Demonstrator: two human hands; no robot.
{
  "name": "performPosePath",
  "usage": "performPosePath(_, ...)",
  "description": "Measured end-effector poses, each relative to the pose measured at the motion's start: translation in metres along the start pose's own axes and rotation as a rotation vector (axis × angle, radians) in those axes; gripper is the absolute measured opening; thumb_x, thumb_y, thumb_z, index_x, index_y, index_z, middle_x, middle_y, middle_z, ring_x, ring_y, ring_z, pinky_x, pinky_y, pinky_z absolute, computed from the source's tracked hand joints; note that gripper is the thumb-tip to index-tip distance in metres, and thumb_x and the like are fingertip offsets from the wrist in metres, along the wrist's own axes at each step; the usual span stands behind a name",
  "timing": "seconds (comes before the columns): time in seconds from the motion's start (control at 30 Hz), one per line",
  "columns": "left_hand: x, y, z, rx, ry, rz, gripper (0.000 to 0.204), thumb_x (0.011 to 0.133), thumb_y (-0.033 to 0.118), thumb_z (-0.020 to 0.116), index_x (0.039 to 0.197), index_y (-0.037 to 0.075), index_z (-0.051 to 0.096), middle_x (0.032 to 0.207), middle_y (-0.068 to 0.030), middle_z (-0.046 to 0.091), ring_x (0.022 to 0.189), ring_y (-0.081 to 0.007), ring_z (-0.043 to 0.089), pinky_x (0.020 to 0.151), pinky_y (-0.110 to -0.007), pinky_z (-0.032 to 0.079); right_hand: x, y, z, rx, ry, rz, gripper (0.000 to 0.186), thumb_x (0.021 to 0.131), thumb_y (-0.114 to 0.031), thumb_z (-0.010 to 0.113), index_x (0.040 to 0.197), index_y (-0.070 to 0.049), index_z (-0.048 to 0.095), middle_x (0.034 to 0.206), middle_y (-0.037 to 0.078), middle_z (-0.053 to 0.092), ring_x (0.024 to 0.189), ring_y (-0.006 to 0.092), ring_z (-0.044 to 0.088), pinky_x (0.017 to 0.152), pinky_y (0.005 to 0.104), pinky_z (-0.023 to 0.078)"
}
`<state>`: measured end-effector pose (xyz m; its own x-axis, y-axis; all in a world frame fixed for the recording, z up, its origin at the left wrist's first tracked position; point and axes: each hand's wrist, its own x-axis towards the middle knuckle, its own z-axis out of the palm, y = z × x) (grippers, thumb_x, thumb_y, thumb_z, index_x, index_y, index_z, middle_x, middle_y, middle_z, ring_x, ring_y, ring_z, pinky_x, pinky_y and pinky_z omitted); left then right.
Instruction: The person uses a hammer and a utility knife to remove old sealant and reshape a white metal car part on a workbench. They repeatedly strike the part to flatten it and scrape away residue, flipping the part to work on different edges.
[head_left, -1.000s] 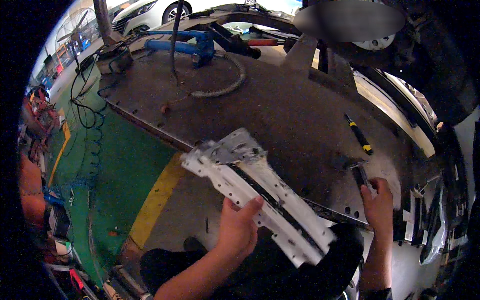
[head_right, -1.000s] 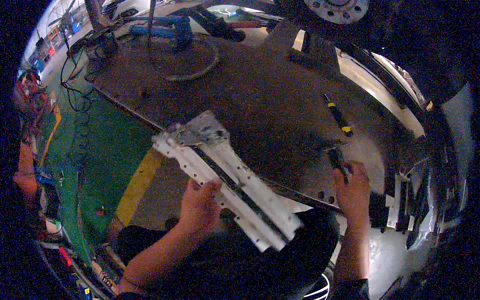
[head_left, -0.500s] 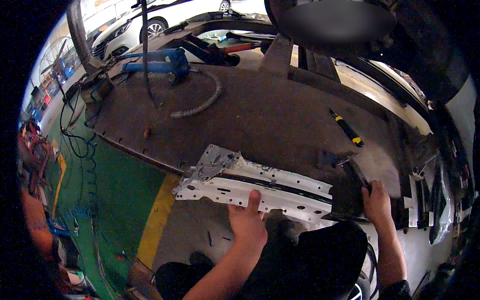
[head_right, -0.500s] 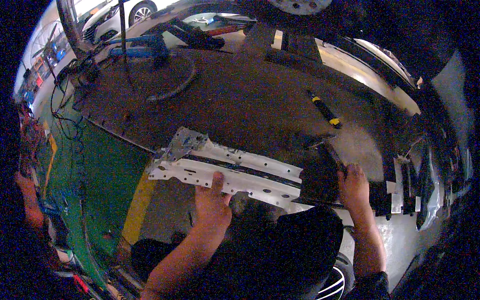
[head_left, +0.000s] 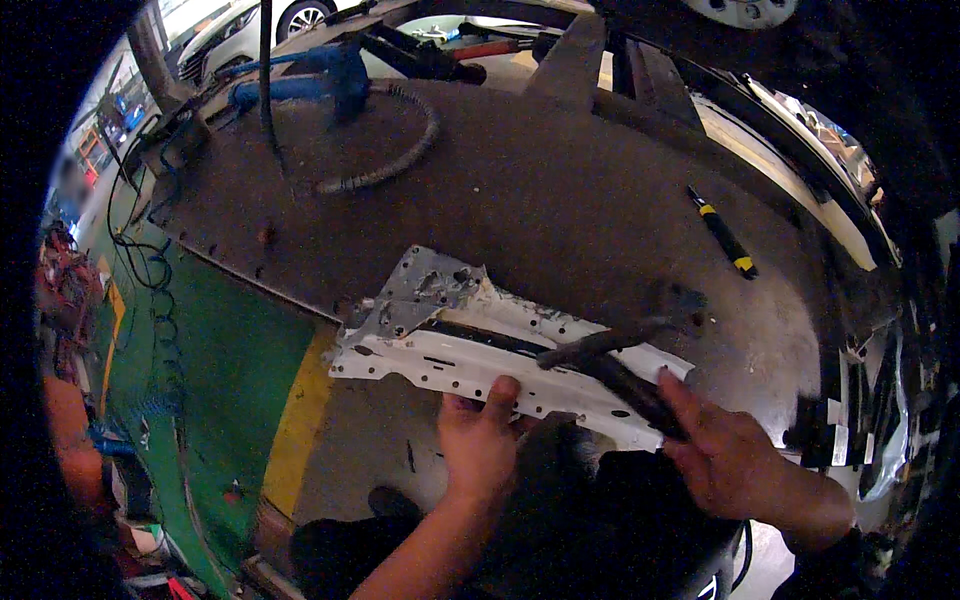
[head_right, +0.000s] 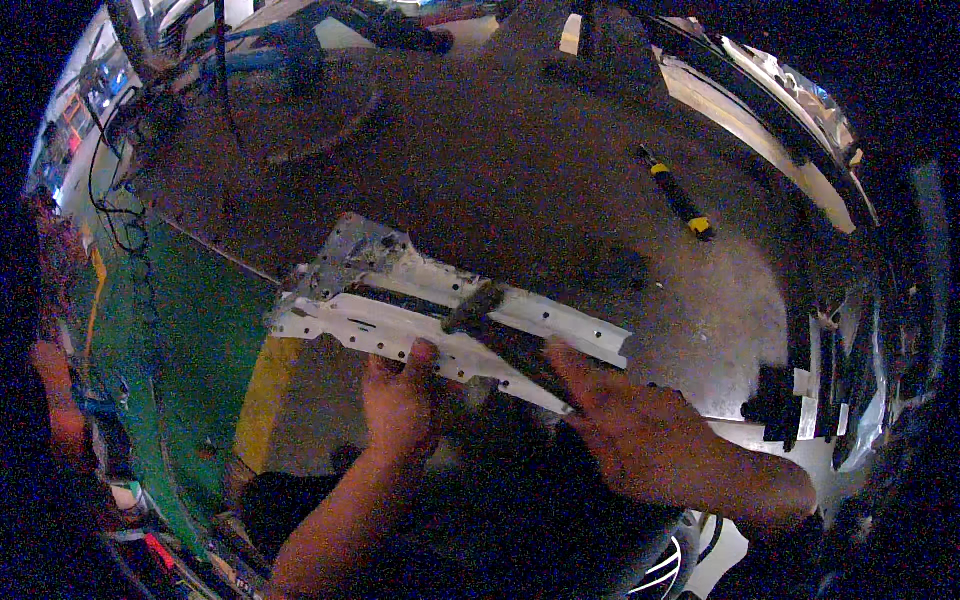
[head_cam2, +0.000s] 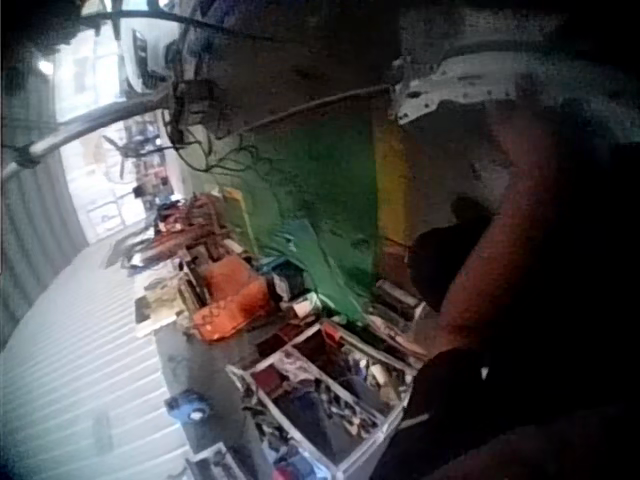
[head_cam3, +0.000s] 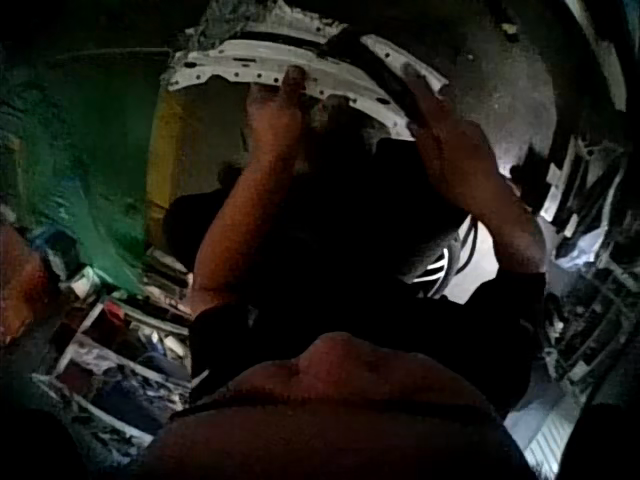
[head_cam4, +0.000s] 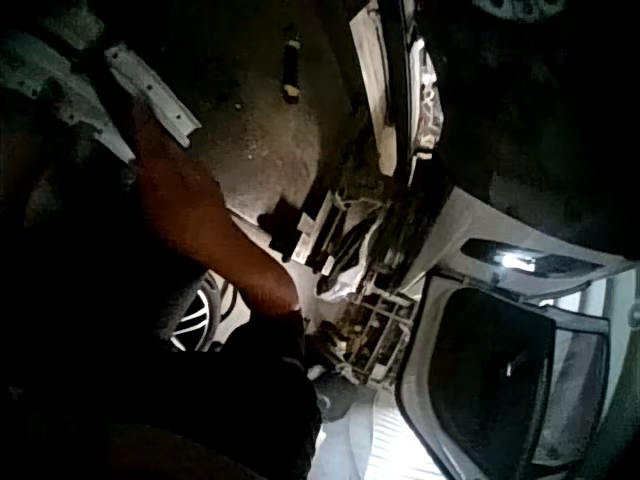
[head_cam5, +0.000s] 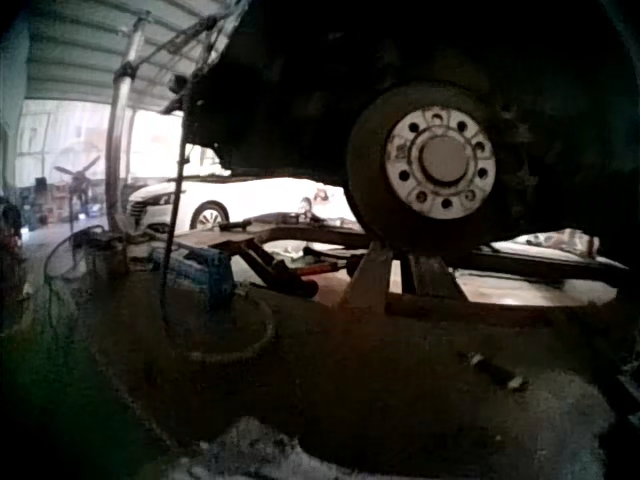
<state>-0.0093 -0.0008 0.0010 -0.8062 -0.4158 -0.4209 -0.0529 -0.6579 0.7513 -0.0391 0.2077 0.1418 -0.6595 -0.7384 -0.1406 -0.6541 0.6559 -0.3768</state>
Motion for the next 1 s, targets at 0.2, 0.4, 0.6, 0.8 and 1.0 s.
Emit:
performPosePath(0.2,0.003,0.002,-0.003,0.062,-0.025,-0.055,0.030,0.090,0.014,0.068,0.114,0.006,0.052,0.103,-0.0083,0.065,0.084,-0.0203,0.065,0.065,-0.033,0.058,0.018,-0.005,0.010,-0.028,-0.051,-0.032,0.077,0.086,-0.007,0.054,0.152,-0.009,0.015,0.114,0.025,0.057,0.087,0.0394,0.063,0.072,0.0503,0.055)
performPosePath(0.4,0.000,0.006,0.000,0.045,0.030,-0.069,0.028,0.090,0.011,0.067,0.113,0.004,0.052,0.100,-0.0090,0.065,0.083,-0.0206,0.066,0.064,-0.033,0.058,0.033,-0.017,0.001,-0.119,-0.270,0.097,0.072,0.086,-0.007,0.052,0.150,-0.004,0.018,0.098,0.023,0.060,0.086,0.0416,0.062,0.068,0.0513,0.053)
performPosePath(0.6,0.001,0.007,0.001,0.027,-0.007,-0.084,0.028,0.090,0.010,0.066,0.112,0.003,0.051,0.099,-0.0109,0.065,0.082,-0.0215,0.066,0.064,-0.034,0.059,0.021,-0.009,0.017,-0.181,-0.010,0.006,0.071,0.088,-0.009,0.049,0.152,-0.015,0.019,0.095,0.023,0.059,0.078,0.0425,0.062,0.066,0.0527,0.053)
performPosePath(0.8,0.005,0.001,-0.008,0.053,0.020,-0.075,0.026,0.090,0.011,0.067,0.111,0.002,0.053,0.098,-0.0115,0.065,0.080,-0.0221,0.066,0.066,-0.035,0.060,0.034,-0.017,0.008,-0.105,-0.156,0.069,0.073,0.088,-0.009,0.049,0.153,-0.018,0.017,0.093,0.023,0.059,0.073,0.0430,0.063,0.064,0.0541,0.053)
performPosePath(1.0,0.005,0.001,-0.005,0.008,-0.037,-0.064,0.027,0.090,0.011,0.068,0.110,0.003,0.053,0.098,-0.0117,0.065,0.080,-0.0220,0.066,0.067,-0.036,0.060,0.019,-0.007,0.029,-0.173,-0.092,0.026,0.077,0.086,-0.009,0.052,0.154,-0.016,0.016,0.094,0.022,0.060,0.074,0.0419,0.063,0.060,0.0522,0.053)
